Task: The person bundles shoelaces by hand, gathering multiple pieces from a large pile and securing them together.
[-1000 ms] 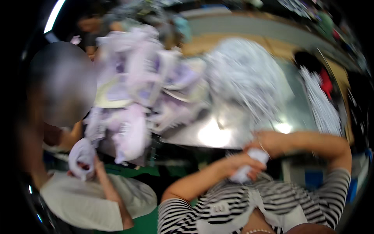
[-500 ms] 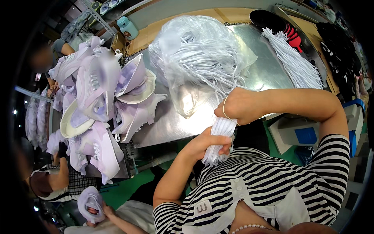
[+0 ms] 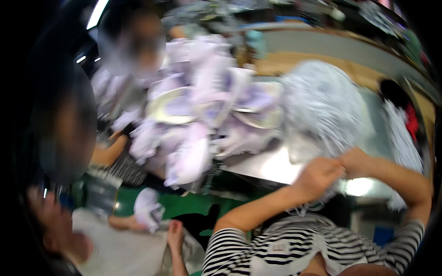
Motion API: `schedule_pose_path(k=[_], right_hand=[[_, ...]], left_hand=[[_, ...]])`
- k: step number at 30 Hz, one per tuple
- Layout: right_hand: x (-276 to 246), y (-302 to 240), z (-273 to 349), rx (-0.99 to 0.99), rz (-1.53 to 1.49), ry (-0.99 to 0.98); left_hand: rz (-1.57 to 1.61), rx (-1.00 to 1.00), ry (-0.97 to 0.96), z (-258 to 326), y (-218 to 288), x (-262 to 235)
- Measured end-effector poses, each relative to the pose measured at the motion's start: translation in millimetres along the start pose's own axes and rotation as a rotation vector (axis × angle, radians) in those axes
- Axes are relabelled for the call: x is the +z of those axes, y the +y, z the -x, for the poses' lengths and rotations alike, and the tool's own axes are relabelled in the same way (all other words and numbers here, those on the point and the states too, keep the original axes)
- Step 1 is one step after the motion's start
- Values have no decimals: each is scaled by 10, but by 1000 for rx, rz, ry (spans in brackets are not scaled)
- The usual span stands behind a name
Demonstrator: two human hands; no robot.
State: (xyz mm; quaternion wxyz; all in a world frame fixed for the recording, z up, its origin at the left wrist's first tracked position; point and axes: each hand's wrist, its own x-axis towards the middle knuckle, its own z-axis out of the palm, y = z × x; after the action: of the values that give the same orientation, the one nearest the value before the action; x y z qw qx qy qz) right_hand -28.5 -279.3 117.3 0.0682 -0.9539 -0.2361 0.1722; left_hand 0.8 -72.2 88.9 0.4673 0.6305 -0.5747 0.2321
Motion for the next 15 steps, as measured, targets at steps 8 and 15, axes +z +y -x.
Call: schedule_pose_path(k=[8,15], right_hand=[[55,39,64,28,20,-73],[89,26,113,-54,-153,5]], left_hand=[[-153,171,-189,-160,-5,-78],[-68,295,-275,-256,-90,-18]])
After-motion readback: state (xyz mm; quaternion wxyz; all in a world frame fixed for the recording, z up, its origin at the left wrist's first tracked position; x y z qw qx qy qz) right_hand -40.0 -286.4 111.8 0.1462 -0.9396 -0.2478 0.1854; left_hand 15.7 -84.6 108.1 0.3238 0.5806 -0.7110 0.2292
